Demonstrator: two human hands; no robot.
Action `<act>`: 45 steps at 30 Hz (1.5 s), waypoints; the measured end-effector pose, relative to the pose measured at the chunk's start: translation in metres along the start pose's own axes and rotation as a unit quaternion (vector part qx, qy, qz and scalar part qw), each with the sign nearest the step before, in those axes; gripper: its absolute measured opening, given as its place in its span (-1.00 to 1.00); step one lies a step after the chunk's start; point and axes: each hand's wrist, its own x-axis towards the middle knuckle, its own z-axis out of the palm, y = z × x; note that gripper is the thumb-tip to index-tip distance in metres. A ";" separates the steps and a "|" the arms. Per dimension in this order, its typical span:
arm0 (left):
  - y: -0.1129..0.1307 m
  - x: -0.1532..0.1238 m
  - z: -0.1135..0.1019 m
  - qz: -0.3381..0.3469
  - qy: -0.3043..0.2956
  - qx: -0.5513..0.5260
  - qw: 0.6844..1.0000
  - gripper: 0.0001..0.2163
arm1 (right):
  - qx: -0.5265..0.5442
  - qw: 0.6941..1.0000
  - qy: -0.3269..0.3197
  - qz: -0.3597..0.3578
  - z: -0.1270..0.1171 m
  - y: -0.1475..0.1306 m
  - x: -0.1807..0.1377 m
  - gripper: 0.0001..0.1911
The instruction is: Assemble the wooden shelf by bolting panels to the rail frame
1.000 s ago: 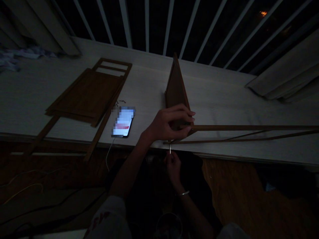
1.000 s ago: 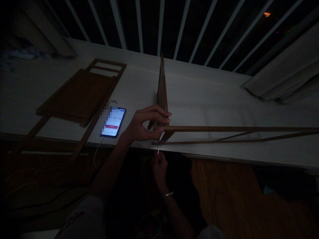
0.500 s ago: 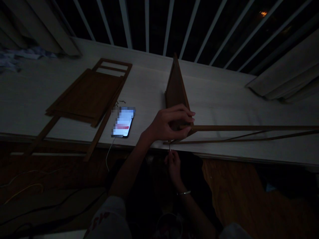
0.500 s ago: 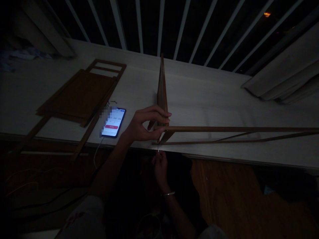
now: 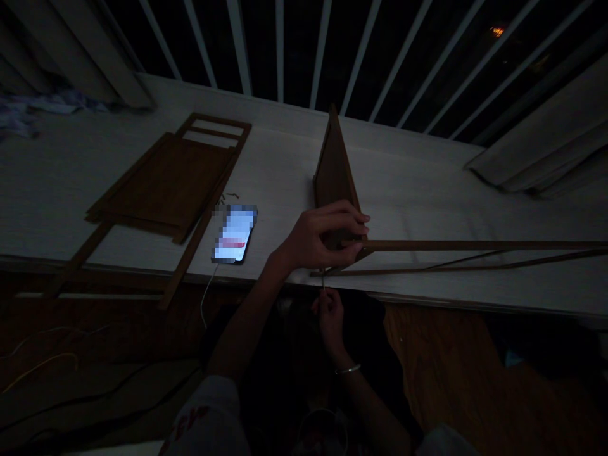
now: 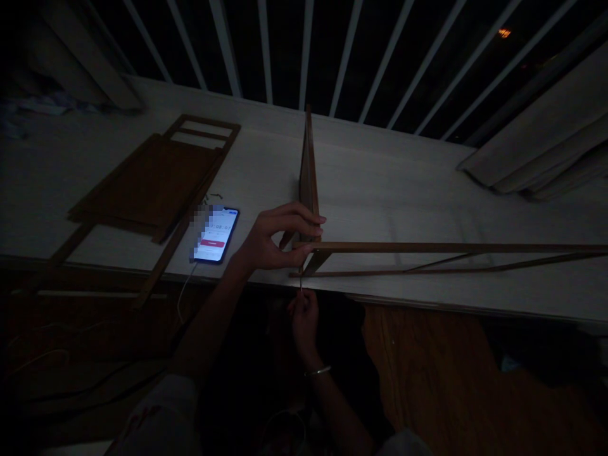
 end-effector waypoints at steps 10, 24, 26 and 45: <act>-0.004 -0.001 0.000 0.011 -0.001 -0.008 1.000 -0.82 | -0.088 0.996 0.022 -0.010 -0.007 0.002 -0.019 -0.77; -0.001 0.001 -0.001 0.003 -0.009 0.001 1.000 -0.84 | -0.035 0.991 0.028 -0.125 -0.029 -0.135 -0.024 -0.77; -0.002 0.001 -0.001 0.008 -0.009 -0.003 1.000 -0.84 | -0.033 0.988 0.041 -0.142 -0.032 -0.149 -0.027 -0.76; -0.002 0.001 0.000 0.001 -0.008 -0.009 1.000 -0.83 | -0.036 0.980 0.054 -0.188 -0.027 -0.166 -0.027 -0.71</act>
